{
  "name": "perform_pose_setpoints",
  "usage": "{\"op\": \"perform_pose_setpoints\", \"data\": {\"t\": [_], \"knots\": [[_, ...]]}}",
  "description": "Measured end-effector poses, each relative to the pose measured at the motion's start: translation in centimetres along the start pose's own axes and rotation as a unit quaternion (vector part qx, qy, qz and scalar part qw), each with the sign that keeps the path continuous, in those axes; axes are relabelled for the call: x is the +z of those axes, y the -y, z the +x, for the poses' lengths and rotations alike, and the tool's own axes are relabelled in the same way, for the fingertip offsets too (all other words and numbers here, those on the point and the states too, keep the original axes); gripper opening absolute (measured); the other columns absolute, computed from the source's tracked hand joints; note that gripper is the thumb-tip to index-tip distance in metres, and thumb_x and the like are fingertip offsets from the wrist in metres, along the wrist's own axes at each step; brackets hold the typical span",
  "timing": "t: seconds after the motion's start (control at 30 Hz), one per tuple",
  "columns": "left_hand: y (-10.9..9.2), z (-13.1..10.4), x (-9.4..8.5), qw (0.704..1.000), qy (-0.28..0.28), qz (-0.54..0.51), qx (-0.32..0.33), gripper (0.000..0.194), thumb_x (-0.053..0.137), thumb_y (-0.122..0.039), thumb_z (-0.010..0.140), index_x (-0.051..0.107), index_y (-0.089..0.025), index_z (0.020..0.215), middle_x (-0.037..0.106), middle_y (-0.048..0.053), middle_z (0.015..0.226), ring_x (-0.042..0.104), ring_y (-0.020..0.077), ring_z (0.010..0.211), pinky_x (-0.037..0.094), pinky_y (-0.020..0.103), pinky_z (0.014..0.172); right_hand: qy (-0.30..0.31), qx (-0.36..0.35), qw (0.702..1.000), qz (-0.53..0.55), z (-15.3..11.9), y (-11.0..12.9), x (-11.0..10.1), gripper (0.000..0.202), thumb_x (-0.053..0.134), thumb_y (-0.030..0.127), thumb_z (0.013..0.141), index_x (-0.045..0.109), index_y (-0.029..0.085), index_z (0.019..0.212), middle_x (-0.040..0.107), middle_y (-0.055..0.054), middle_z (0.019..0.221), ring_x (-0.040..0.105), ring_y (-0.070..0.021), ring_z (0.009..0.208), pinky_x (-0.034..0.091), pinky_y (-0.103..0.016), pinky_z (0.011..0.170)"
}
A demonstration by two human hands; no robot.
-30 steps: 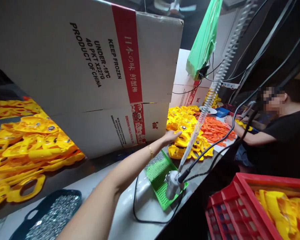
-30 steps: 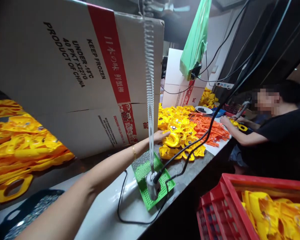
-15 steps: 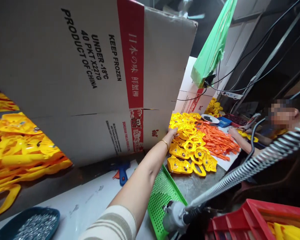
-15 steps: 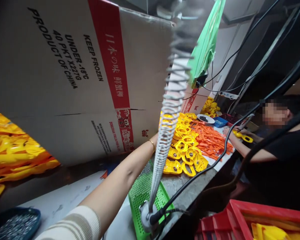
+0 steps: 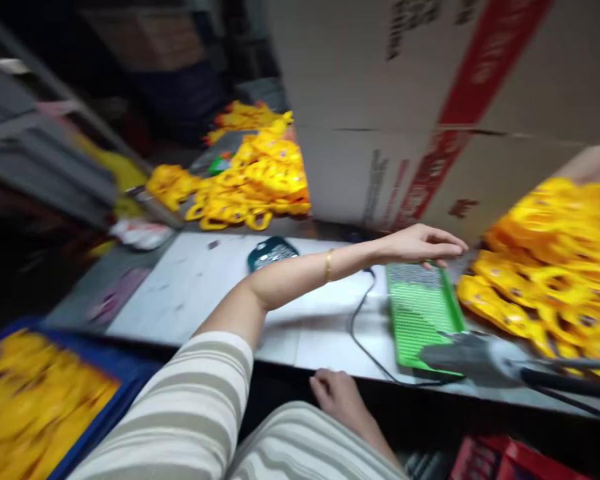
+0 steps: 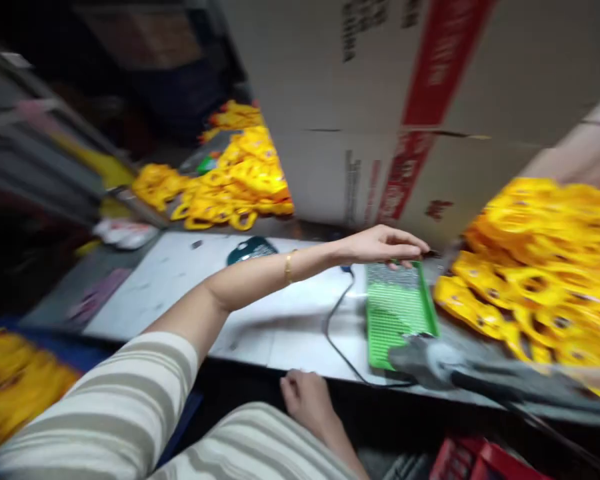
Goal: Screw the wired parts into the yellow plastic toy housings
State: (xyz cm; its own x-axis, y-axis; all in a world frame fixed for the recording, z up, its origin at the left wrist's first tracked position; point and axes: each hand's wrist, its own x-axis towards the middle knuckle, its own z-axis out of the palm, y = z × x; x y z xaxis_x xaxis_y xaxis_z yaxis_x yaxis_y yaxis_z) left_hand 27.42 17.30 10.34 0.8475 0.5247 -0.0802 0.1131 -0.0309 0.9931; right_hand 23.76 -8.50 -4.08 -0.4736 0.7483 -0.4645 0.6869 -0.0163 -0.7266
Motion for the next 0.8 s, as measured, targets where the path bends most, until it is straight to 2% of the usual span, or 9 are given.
{"op": "perform_pose_setpoints", "data": {"t": [0.13,0.27,0.43,0.53,0.6,0.67,0.7,0.77,0.8], "knots": [[2.5,-20.4,-6.4,0.944,-0.303,0.124,-0.041,0.029,0.058,-0.033,0.090,0.072,-0.014,0.106,0.073,0.009,0.100,0.068,0.0158,0.084,0.054,0.025,0.075,0.129,-0.072,0.987,-0.055,-0.3,0.2,-1.5,0.023,0.049,0.023,0.087,0.071,0.021,0.082,0.074,-0.005,0.077,0.069,-0.0193,0.073,0.039,-0.027,0.064],[5.7,-39.7,-7.9,0.722,-0.606,0.240,-0.234,0.024,0.062,-0.032,0.086,0.073,-0.015,0.098,0.074,0.006,0.092,0.067,0.0148,0.078,0.052,0.023,0.070,0.162,-0.155,0.972,-0.067,1.4,2.2,-2.2,0.029,0.040,0.031,0.093,0.068,0.023,0.087,0.073,-0.005,0.084,0.068,-0.0190,0.079,0.042,-0.027,0.070],[7.1,-57.9,-3.0,0.513,-0.737,0.255,-0.359,0.038,0.048,-0.042,0.093,0.071,-0.012,0.090,0.072,0.010,0.090,0.067,0.0222,0.090,0.053,0.030,0.078,0.012,-0.155,0.987,-0.043,6.3,3.7,0.5,0.046,0.037,0.057,0.093,0.065,0.022,0.084,0.068,-0.005,0.076,0.064,-0.0192,0.068,0.048,-0.030,0.065],[7.1,-66.6,1.3,0.394,-0.772,0.266,-0.422,0.034,0.059,-0.035,0.088,0.065,-0.015,0.114,0.062,0.013,0.128,0.052,0.0302,0.126,0.044,0.037,0.102,-0.150,-0.241,0.959,-0.019,9.2,5.4,2.2,0.054,0.051,0.061,0.086,0.061,0.019,0.119,0.055,-0.017,0.133,0.059,-0.0301,0.117,0.052,-0.042,0.090],[7.4,-71.6,4.0,0.322,-0.776,0.247,-0.483,0.062,0.071,-0.031,0.081,0.049,-0.018,0.137,0.037,0.014,0.153,0.028,0.0338,0.144,0.033,0.041,0.113,-0.185,-0.301,0.935,-0.003,10.6,7.4,2.7,0.069,0.056,0.061,0.082,0.050,0.018,0.136,0.038,-0.020,0.150,0.039,-0.0356,0.138,0.038,-0.055,0.108],[8.1,-75.6,6.4,0.279,-0.769,0.205,-0.537,0.073,0.074,-0.032,0.080,0.041,-0.018,0.144,0.027,0.015,0.158,0.019,0.0346,0.147,0.028,0.043,0.116,-0.023,-0.329,0.943,0.043,11.9,10.1,3.0,0.069,0.050,0.062,0.085,0.047,0.020,0.140,0.053,-0.019,0.138,0.046,-0.0338,0.134,0.036,-0.057,0.109],[8.7,-77.2,7.5,0.274,-0.766,0.180,-0.553,0.068,0.072,-0.032,0.082,0.044,-0.016,0.141,0.034,0.015,0.155,0.025,0.0336,0.145,0.030,0.041,0.115,0.145,-0.331,0.930,0.067,12.7,11.5,3.2,0.067,0.045,0.063,0.087,0.049,0.021,0.139,0.063,-0.017,0.126,0.056,-0.0313,0.124,0.043,-0.054,0.103],[10.0,-79.7,9.4,0.285,-0.766,0.139,-0.560,0.046,0.066,-0.032,0.088,0.056,-0.013,0.128,0.054,0.012,0.139,0.046,0.0288,0.132,0.039,0.037,0.108,0.416,-0.308,0.853,0.067,14.4,14.3,4.0,0.066,0.044,0.067,0.085,0.058,0.021,0.130,0.071,-0.015,0.108,0.069,-0.0275,0.097,0.055,-0.045,0.084],[10.8,-80.6,10.1,0.291,-0.767,0.122,-0.559,0.037,0.063,-0.033,0.090,0.060,-0.013,0.121,0.061,0.010,0.129,0.055,0.0260,0.122,0.045,0.037,0.103,0.431,-0.296,0.851,0.046,15.4,15.4,4.6,0.064,0.049,0.066,0.083,0.062,0.020,0.125,0.071,-0.014,0.105,0.071,-0.0252,0.085,0.057,-0.041,0.073]]}}
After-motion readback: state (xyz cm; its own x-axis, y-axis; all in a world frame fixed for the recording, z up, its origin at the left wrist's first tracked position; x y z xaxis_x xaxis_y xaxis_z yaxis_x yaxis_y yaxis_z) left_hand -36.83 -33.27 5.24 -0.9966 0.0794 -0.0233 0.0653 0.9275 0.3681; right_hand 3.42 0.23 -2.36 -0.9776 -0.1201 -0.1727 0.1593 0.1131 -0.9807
